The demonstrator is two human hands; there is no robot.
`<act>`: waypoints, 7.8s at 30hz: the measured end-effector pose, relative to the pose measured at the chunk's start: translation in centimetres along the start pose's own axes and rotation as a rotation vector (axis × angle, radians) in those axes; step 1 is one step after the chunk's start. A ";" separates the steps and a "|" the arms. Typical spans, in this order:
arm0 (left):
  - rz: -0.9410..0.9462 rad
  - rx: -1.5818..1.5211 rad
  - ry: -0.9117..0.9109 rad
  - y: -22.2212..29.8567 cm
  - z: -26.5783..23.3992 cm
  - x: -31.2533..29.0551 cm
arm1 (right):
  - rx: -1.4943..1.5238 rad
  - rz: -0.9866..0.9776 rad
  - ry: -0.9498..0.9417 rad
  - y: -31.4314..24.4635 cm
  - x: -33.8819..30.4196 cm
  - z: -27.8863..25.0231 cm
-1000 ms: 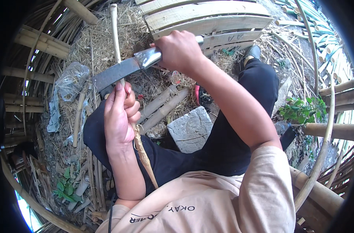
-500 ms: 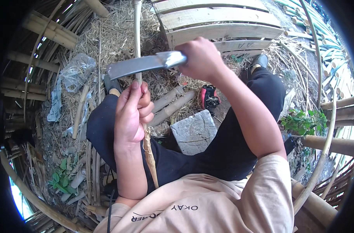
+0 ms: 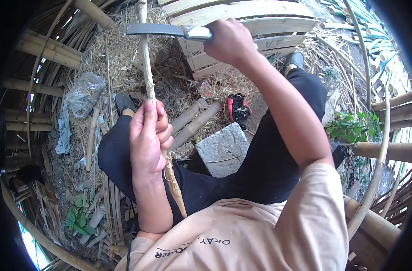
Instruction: The person shaves a bamboo stick with a knife.
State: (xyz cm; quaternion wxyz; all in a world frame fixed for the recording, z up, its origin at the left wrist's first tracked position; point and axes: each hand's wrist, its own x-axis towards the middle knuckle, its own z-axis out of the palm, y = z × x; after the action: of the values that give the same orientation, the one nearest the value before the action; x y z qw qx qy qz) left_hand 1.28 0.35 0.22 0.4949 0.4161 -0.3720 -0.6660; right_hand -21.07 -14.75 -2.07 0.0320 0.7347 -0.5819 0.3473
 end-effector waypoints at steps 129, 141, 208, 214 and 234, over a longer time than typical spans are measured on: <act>0.185 0.398 0.188 -1.4 -0.7 1.7 | 0.127 -0.176 -0.415 -4.6 -3.2 -1.1; 0.241 0.518 0.161 -1.6 -0.3 1.0 | 0.107 -0.072 -0.285 -5.0 -3.8 -0.2; -0.084 -0.020 -0.015 -0.5 0.5 -0.2 | -0.042 0.117 -0.227 -0.3 -0.5 -1.2; -0.110 -0.061 -0.033 -0.8 0.4 0.3 | -0.008 0.003 0.069 2.6 1.0 -3.7; -0.005 0.081 0.006 -0.5 0.3 -0.6 | 0.025 -0.085 -0.272 -2.3 -1.8 -1.4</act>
State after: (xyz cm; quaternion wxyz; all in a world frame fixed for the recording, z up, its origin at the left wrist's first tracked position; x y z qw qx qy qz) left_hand 0.93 1.03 -0.03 0.4771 0.4388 -0.3960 -0.6504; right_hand -19.82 -11.86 -1.19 -0.0416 0.7993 -0.5450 0.2498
